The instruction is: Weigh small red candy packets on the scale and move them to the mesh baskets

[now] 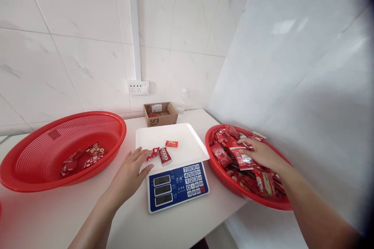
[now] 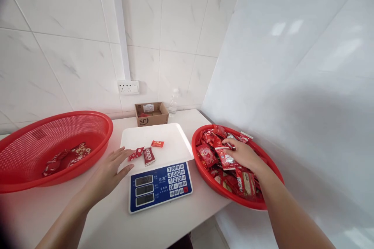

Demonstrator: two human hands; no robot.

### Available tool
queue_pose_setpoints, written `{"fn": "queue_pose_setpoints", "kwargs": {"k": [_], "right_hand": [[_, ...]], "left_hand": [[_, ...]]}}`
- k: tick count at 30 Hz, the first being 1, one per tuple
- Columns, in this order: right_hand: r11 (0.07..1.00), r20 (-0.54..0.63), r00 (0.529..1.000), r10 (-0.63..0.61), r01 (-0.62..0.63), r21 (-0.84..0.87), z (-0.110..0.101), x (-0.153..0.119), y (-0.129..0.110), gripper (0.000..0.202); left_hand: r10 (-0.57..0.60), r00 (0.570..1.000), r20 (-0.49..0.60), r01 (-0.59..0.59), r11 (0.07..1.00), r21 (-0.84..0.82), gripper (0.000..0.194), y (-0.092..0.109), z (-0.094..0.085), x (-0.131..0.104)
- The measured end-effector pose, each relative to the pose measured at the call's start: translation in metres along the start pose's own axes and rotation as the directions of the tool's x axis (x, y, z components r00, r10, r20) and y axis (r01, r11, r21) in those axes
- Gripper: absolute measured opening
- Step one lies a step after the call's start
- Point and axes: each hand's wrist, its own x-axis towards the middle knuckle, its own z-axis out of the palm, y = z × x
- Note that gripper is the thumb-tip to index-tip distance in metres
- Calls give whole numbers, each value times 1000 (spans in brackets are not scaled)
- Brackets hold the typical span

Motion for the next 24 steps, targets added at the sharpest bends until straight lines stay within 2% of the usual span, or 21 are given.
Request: {"fn": "queue_pose_setpoints", "kwargs": {"k": [3, 10, 19, 24], "right_hand": [[998, -53, 999, -4, 7, 54, -4, 0, -4, 23], [992, -183, 980, 71, -50, 118, -8, -1, -14, 32], [980, -201, 967, 155, -124, 158, -13, -5, -21, 36], [991, -251, 959, 131, -116, 72, -16, -8, -25, 34]], "left_hand": [[-2, 1000, -4, 2, 1000, 12, 42, 0, -1, 0], [10, 1000, -27, -8, 998, 59, 42, 0, -2, -1], [50, 996, -80, -45, 997, 64, 40, -4, -1, -1], [56, 994, -96, -51, 997, 58, 39, -4, -1, -2]]}}
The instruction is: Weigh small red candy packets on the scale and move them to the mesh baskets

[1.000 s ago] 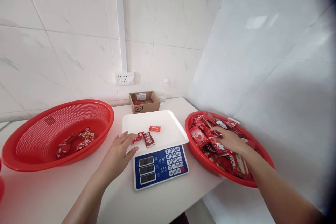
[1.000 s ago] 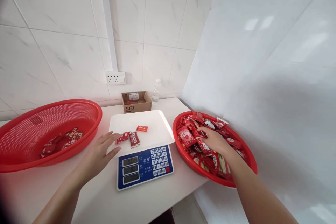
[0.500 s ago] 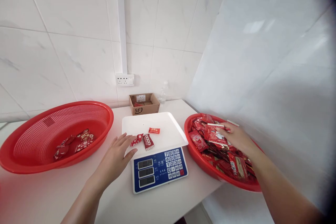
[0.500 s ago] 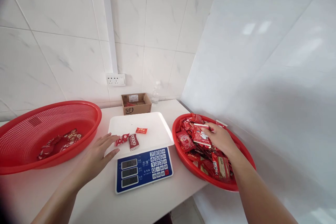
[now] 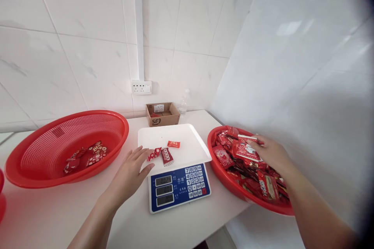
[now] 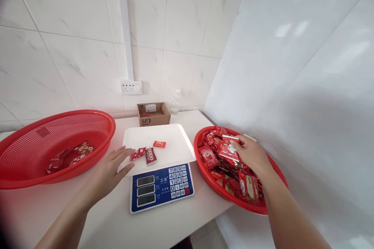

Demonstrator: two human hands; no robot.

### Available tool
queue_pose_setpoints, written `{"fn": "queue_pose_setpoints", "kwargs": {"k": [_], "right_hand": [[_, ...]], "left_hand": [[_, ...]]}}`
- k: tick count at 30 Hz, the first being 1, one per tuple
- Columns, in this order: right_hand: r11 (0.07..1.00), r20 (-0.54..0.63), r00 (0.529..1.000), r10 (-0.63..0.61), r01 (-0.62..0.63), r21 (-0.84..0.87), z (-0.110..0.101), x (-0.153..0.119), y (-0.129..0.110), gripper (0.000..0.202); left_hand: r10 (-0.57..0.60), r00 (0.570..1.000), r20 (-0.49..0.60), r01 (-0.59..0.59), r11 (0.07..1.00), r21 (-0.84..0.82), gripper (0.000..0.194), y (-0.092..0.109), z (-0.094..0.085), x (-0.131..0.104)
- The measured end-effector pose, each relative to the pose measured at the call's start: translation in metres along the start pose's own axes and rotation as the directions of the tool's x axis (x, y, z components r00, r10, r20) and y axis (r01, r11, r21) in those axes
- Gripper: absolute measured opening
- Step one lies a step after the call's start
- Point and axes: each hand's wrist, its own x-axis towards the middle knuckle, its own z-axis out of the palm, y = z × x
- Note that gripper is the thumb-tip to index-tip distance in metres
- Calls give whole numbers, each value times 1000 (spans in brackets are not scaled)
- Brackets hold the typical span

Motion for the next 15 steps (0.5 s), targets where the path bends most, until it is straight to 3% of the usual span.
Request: {"fn": "queue_pose_setpoints", "kwargs": {"k": [8, 11, 15], "right_hand": [[1000, -82, 996, 20, -22, -23, -9, -5, -19, 37], [993, -63, 997, -55, 61, 98, 2, -12, -47, 37], [951, 101, 968, -228, 199, 235, 35, -24, -99, 32]], "left_hand": [[10, 1000, -3, -10, 1000, 6, 38, 1, 1, 0], [-1, 1000, 23, 2, 1000, -2, 37, 6, -2, -1], [-34, 997, 76, 36, 999, -24, 37, 11, -7, -1]]}}
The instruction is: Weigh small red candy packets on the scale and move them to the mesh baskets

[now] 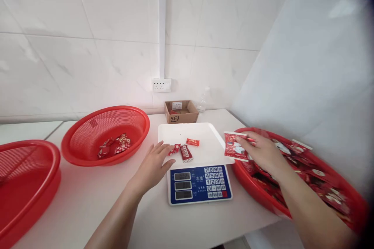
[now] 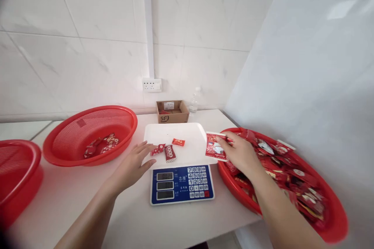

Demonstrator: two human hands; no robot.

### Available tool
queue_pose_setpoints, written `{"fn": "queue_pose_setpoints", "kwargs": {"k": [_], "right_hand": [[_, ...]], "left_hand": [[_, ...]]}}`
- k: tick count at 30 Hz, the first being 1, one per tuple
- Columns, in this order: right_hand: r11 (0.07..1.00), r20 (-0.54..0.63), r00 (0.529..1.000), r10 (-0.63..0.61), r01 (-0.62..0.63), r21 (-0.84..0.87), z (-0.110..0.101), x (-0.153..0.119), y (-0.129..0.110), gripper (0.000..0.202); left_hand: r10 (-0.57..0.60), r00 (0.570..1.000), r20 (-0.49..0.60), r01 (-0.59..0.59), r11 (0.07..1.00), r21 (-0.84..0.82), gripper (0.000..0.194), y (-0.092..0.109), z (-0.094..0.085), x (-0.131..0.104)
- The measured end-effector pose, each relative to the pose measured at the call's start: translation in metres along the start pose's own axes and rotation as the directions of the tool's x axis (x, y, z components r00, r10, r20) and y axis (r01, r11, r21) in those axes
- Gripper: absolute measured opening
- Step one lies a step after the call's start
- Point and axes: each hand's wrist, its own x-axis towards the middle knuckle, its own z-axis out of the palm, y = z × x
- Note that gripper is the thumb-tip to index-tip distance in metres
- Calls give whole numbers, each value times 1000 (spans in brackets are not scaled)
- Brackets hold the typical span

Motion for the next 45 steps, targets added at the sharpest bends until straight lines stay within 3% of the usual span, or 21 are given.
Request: {"fn": "queue_pose_setpoints", "kwargs": {"k": [5, 10, 14, 18, 20, 22, 25, 28, 32, 35, 39, 41, 45], "right_hand": [[986, 184, 969, -165, 163, 29, 57, 6, -48, 28], [967, 202, 956, -214, 237, -96, 86, 13, -61, 26], [962, 81, 970, -227, 237, -133, 87, 22, -52, 20], [977, -36, 977, -209, 210, 39, 78, 25, -54, 15], [968, -2, 983, -181, 179, 174, 78, 22, -62, 15], [948, 105, 974, -200, 165, 272, 84, 15, -73, 15], [925, 292, 912, -289, 187, 330, 98, 3, -85, 14], [933, 384, 870, -309, 200, 298, 110, -1, -90, 18], [954, 275, 923, -268, 213, 211, 113, 10, -87, 29], [947, 205, 949, -240, 182, 266, 113, 23, -88, 39], [913, 336, 904, -263, 120, 390, 117, 31, -91, 49], [912, 342, 895, -285, 144, 384, 116, 31, -90, 50], [917, 163, 948, -275, 208, 340, 95, 20, -75, 47]], "left_hand": [[-21, 998, 61, 22, 1000, -8, 42, 1, 0, -1], [-16, 995, 101, 17, 1000, -10, 44, 0, 0, -1], [-31, 994, 106, 33, 999, -15, 42, 0, -3, -2], [-35, 994, 103, 38, 999, -24, 43, 0, -4, -1], [-37, 994, 99, 40, 999, -21, 43, 0, -4, -1], [-33, 995, 89, 35, 999, -21, 42, 0, -3, -1], [-17, 997, 77, 19, 999, -25, 42, 1, -1, -2], [-2, 997, 81, 4, 999, -32, 44, 2, 1, -3], [8, 994, 105, -5, 1000, -22, 45, 3, 4, -2], [20, 993, 117, -18, 1000, -13, 44, 4, 6, -3], [18, 991, 136, -18, 1000, -5, 46, 5, 5, -3], [1, 989, 151, 0, 1000, -3, 49, 4, 4, -3], [-25, 998, 56, 28, 998, -48, 53, -1, -1, -2]]}}
